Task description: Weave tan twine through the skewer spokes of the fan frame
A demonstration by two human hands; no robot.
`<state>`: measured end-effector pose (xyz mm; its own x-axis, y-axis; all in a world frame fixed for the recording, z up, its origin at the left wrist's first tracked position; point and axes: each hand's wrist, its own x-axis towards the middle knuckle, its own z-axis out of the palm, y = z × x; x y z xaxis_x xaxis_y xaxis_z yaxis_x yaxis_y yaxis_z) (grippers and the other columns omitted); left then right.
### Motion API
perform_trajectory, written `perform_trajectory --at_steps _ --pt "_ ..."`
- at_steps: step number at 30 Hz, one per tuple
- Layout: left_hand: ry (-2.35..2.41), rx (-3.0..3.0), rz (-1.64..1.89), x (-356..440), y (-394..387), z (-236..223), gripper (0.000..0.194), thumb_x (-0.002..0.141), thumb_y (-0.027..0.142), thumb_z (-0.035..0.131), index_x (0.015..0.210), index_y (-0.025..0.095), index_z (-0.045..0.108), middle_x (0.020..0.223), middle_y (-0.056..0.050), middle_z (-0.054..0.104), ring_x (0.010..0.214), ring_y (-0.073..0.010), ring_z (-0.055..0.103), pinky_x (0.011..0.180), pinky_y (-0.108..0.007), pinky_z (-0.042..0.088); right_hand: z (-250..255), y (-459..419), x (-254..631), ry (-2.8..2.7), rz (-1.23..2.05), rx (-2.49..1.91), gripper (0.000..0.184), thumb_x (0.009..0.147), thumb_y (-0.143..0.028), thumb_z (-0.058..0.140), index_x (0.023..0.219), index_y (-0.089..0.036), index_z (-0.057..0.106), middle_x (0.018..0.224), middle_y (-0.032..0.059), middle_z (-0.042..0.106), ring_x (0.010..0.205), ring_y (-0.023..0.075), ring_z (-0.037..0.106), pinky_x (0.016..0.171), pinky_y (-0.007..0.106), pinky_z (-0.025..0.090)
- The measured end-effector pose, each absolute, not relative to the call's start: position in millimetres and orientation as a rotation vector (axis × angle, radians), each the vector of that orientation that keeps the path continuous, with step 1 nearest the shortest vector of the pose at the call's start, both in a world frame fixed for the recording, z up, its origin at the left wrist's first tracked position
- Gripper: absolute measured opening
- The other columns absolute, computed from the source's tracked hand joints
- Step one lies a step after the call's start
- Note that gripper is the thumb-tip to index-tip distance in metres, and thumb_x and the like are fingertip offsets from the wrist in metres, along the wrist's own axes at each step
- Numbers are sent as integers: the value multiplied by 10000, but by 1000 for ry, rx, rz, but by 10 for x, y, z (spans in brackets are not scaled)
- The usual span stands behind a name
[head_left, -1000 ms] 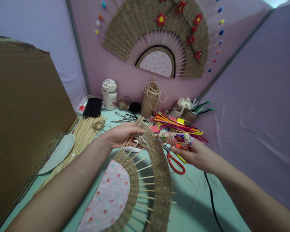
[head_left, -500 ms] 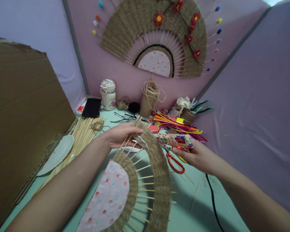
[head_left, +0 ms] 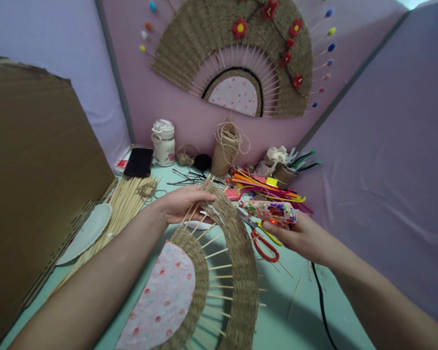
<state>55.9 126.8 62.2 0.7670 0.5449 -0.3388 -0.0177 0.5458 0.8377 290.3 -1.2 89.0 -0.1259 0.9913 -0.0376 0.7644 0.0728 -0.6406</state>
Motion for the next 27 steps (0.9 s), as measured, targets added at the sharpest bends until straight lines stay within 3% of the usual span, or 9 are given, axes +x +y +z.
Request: perform_trajectory --at_steps 12,19,27 --pt "636 958 356 554 1267 628 149 756 165 615 902 136 595 813 -68 682 714 -183 658 680 -374 552 877 38 2861 -1953 793 -1649 428 831 -459 528 1194 -238 576 1077 54 654 991 250 596 883 381 484" --pt "600 962 345 555 1278 613 161 757 175 618 914 140 606 843 -69 688 742 -185 659 711 -389 552 904 10 2844 -1916 746 -1701 381 836 -448 526 1109 -195 608 880 49 672 891 212 606 795 332 497" --pt "588 985 346 540 1303 580 174 769 166 604 940 142 622 882 -79 697 765 -190 665 709 -381 564 899 20 2833 -1948 757 -1690 329 835 -445 519 1036 -207 624 915 34 659 892 195 593 768 292 482"
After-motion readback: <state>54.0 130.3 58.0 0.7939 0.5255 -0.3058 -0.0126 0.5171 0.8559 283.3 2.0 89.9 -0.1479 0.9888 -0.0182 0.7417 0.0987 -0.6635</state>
